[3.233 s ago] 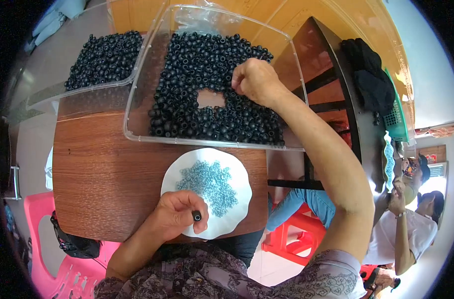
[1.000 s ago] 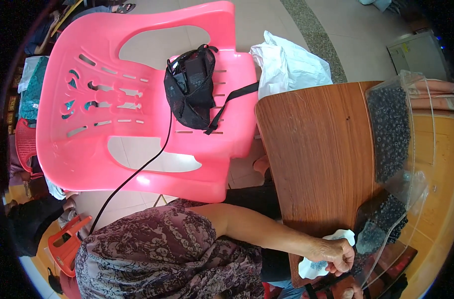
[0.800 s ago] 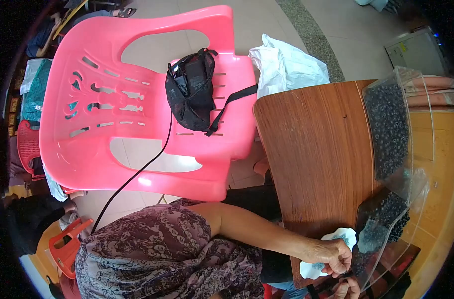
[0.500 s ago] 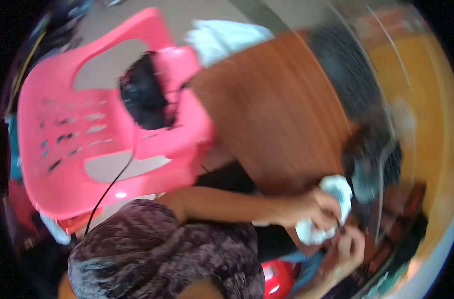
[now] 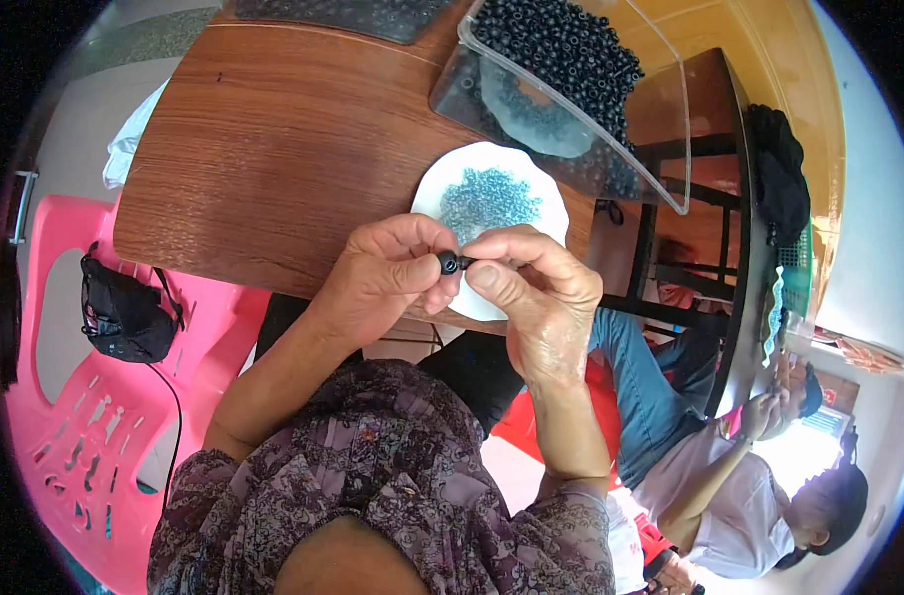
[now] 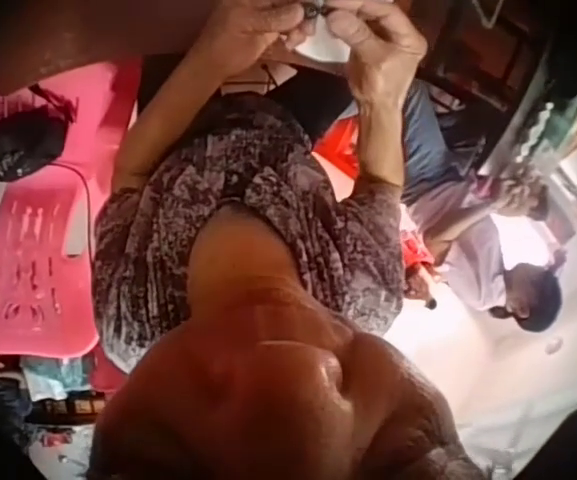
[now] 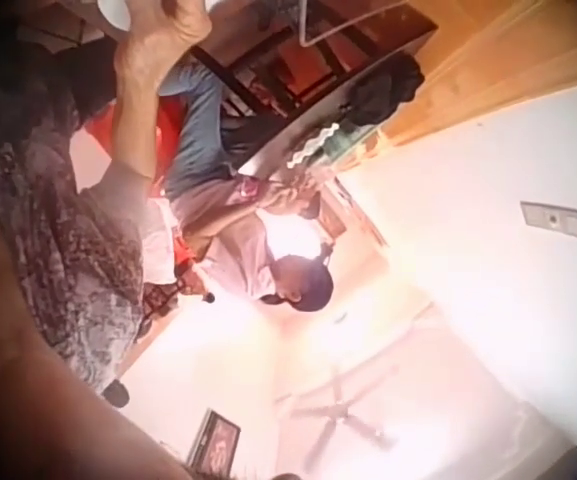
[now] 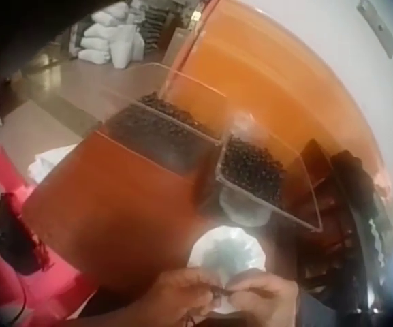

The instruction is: Inspect small black circular components from a large plastic bin and place them onto a white plate.

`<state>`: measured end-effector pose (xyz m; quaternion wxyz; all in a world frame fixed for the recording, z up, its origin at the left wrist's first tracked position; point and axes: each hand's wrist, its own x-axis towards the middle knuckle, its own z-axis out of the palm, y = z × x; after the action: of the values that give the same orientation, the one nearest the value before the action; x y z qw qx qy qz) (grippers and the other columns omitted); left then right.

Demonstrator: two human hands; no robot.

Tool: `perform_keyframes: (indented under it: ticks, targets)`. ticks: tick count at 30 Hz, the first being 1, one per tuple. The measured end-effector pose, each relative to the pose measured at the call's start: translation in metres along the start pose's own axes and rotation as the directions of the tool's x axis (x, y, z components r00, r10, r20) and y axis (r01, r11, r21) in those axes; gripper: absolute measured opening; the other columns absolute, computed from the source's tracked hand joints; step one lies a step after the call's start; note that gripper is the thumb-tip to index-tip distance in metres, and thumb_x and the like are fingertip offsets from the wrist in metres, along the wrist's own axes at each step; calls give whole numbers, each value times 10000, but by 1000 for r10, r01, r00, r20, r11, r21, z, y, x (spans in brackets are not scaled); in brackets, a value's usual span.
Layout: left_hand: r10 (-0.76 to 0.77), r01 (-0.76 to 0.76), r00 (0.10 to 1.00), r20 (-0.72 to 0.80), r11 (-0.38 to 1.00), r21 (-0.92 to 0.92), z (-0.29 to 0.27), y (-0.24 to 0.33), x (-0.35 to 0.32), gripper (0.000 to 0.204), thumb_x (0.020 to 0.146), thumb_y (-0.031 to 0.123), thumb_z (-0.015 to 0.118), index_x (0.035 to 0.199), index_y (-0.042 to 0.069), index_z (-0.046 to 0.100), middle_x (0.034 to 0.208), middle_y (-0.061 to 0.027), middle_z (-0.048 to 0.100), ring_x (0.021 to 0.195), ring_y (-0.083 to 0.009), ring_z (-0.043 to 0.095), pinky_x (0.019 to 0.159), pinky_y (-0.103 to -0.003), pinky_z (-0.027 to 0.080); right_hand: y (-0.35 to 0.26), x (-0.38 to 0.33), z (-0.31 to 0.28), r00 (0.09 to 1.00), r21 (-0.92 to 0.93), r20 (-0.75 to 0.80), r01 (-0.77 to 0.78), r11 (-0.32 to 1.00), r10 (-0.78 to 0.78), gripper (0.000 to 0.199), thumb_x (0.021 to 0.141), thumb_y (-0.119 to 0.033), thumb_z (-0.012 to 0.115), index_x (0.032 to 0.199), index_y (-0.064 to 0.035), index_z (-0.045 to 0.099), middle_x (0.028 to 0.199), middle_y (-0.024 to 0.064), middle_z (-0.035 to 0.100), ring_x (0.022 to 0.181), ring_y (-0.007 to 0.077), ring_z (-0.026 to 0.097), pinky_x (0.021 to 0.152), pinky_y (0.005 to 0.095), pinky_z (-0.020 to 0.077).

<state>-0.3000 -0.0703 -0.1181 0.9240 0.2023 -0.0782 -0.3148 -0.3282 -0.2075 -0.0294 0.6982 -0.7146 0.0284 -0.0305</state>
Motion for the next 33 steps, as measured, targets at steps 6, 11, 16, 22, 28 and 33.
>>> perform_keyframes:
  ticks: [6,11,16,22,28,33]
  targets:
    - [-1,1,1000,-24,1000,-4,2,-5,0,171,835,85,619,972,-7,577,763,-71,623,607,-74,540,548,-186,441,4,-5,-10,1000,-24,-26,-6,1000,6,223,672,41,728,870,31,627,868,84,621,752,123,571,716,236,459]
    - [-25,25,999,-22,999,26,3,-7,1,160,833,72,619,966,-9,583,749,-65,623,599,-72,542,548,-185,445,2,-10,-14,998,-62,-56,-5,998,1,222,665,55,726,860,31,624,852,87,618,757,133,569,723,244,454]
    - [-45,47,998,-37,998,52,6,-8,1,146,831,49,614,955,-24,585,747,-68,620,606,-78,550,551,-194,448,8,-10,-24,988,-197,80,144,970,-131,216,648,71,722,836,34,622,815,98,601,769,156,561,721,252,440]
    - [-17,22,998,-67,997,72,14,-12,1,143,810,16,622,942,-32,595,742,-68,619,608,-86,555,557,-196,447,8,-15,-28,990,-187,67,137,973,-126,211,645,77,720,826,29,622,813,99,599,762,154,563,698,245,450]
    - [-12,20,998,-56,989,149,15,-14,1,202,789,79,669,925,-43,583,769,-67,600,640,-104,548,588,-221,447,2,-18,-25,1000,-81,2,6,997,-6,203,647,77,719,815,25,617,808,94,598,757,146,564,693,241,456]
    - [-12,25,997,-74,984,178,14,-16,0,209,777,82,685,929,-34,599,758,-59,617,644,-93,563,591,-205,457,3,-16,-30,994,25,35,-107,994,106,206,636,71,727,799,19,612,805,86,594,745,143,567,689,234,457]
